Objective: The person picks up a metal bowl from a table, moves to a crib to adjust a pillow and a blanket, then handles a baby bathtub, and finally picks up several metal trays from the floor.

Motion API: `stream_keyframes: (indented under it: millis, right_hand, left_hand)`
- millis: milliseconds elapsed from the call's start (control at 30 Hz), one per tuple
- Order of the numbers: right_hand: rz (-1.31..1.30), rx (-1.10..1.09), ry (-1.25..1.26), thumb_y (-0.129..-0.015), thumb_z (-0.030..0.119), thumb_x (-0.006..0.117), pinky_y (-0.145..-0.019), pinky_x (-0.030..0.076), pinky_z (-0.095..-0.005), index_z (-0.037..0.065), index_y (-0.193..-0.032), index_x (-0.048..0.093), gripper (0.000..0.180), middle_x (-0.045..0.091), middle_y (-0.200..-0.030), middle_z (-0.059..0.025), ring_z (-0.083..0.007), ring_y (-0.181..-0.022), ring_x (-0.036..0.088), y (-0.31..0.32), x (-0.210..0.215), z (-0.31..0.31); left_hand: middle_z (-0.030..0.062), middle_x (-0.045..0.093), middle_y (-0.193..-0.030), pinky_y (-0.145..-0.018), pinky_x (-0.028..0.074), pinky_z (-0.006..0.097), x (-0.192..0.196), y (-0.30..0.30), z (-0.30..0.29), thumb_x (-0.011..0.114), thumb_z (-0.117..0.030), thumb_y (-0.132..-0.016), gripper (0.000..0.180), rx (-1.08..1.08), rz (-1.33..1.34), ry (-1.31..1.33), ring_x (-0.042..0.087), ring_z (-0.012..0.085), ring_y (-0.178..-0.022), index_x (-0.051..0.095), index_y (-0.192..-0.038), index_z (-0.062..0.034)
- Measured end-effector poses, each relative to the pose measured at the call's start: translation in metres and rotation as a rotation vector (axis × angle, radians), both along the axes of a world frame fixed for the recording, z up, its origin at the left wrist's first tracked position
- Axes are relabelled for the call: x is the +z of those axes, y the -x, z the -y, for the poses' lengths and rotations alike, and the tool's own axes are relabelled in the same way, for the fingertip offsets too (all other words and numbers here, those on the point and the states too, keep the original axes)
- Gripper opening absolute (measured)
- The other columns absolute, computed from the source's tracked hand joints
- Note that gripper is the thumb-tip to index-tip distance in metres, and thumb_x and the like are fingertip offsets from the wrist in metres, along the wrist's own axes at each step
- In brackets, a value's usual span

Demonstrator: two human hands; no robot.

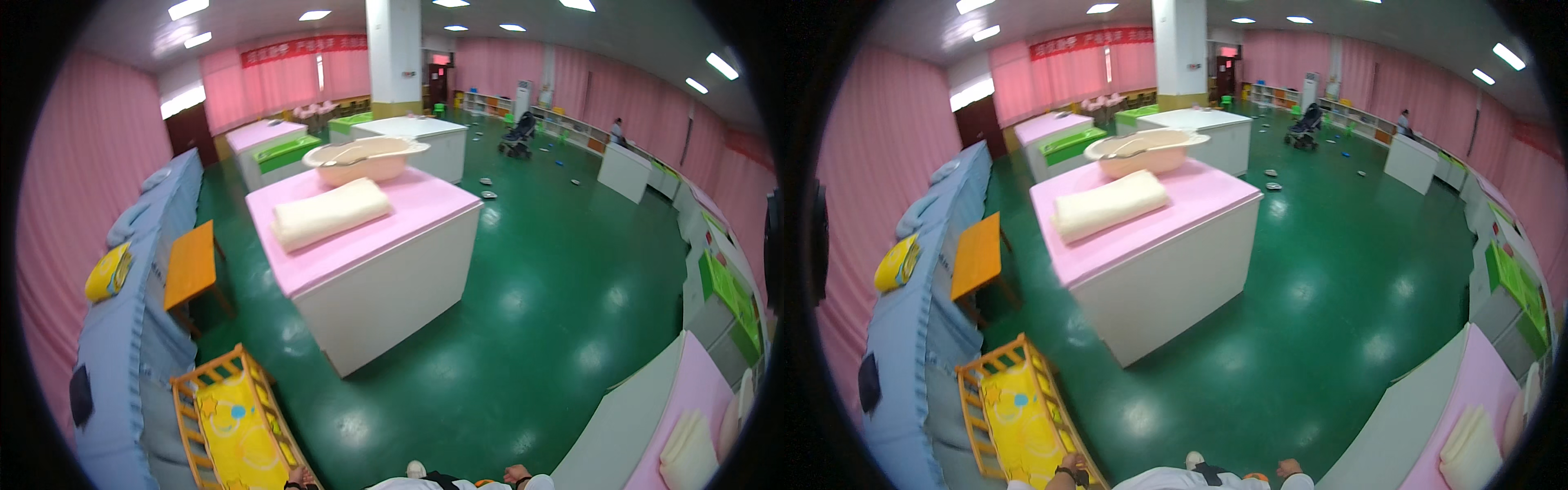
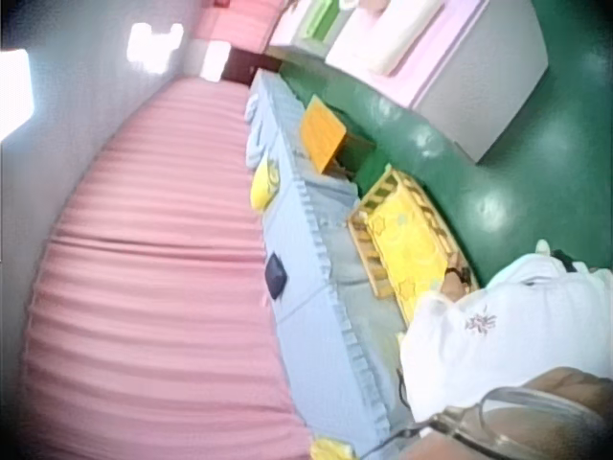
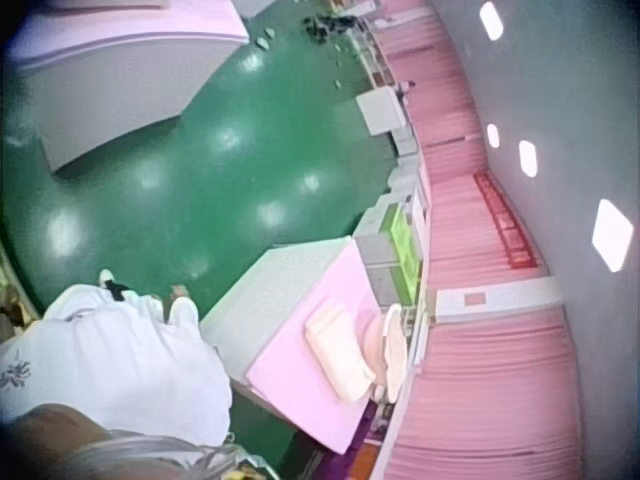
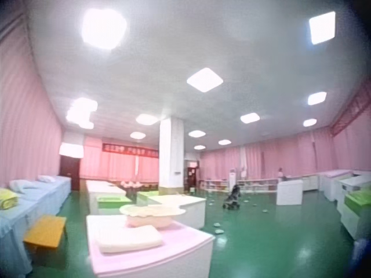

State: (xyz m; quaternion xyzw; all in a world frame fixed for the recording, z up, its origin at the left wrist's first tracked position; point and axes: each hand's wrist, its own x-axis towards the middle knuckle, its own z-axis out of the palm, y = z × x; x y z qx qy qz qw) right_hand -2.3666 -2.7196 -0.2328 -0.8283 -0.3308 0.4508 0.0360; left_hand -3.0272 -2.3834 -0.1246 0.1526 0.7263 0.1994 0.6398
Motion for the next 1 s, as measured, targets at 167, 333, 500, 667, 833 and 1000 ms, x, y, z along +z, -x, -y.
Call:
stream_keyframes:
  millis: [167,333,500,667,833,1000]
  right_hand:
    - [-0.060,-0.407,-0.052,-0.074,0.030,0.052,-0.069,0.048,-0.0360,0.006,-0.083,0.063,0.028,0.064,-0.076,-0.0105,-0.0283,-0.075,0.061,-0.049,0.053,-0.143]
    - [0.127,-0.353,-0.305,-0.078,0.023,0.052,-0.062,0.049,-0.0284,0.002,-0.089,0.062,0.025,0.064,-0.072,-0.0082,-0.0146,-0.063,0.062,-0.119,0.065,-0.262]
    - [0.137,-0.333,-0.359,-0.077,0.024,0.054,-0.064,0.049,-0.0284,0.004,-0.087,0.063,0.024,0.065,-0.073,-0.0065,-0.0145,-0.065,0.062,-0.179,0.076,-0.337]
    - [0.130,-0.345,-0.211,-0.073,0.036,0.054,-0.078,0.046,-0.0370,0.006,-0.093,0.062,0.037,0.063,-0.087,-0.0138,-0.0332,-0.086,0.058,-0.256,0.144,-0.401]
    - [0.291,-0.443,-0.512,-0.077,0.021,0.054,-0.059,0.049,-0.0288,0.002,-0.083,0.062,0.021,0.063,-0.067,-0.0079,-0.0145,-0.062,0.061,-0.355,0.194,-0.489]
    - [0.094,-0.540,-0.762,-0.082,0.015,0.053,-0.056,0.048,-0.0268,-0.002,-0.088,0.059,0.018,0.062,-0.071,-0.0079,-0.0138,-0.063,0.059,-0.423,0.256,-0.604]
  left_hand:
    - [0.0072,0.048,-0.061,-0.045,0.044,0.035,0.009,-0.060,-0.115,0.045,-0.026,-0.086,0.021,-0.028,-0.035,-0.070,0.052,0.0242,-0.052,0.047,-0.083,-0.0050]
    - [0.0076,0.053,-0.069,-0.050,0.047,0.034,0.021,-0.139,-0.238,0.047,-0.021,-0.084,0.019,-0.221,-0.048,-0.218,0.055,0.0227,-0.054,0.050,-0.081,-0.0028]
    - [0.0042,0.057,-0.067,-0.045,0.042,0.025,0.054,-0.245,-0.354,0.052,-0.022,-0.081,0.018,-0.134,-0.027,-0.564,0.051,0.0116,-0.052,0.056,-0.077,-0.0048]
    - [0.0024,0.059,-0.073,-0.054,0.042,0.022,0.185,-0.380,-0.473,0.052,-0.022,-0.084,0.020,-0.159,0.231,-0.802,0.053,0.0084,-0.061,0.059,-0.083,-0.0032]
    - [0.0086,0.061,-0.086,-0.067,0.045,0.024,0.289,-0.497,-0.582,0.046,-0.027,-0.087,0.030,-0.268,0.320,-0.886,0.059,0.0150,-0.076,0.058,-0.092,-0.0002]
    - [0.0095,0.061,-0.089,-0.070,0.046,0.026,0.303,-0.589,-0.680,0.044,-0.028,-0.087,0.032,-0.342,0.357,-0.901,0.059,0.0160,-0.077,0.057,-0.095,-0.0006]
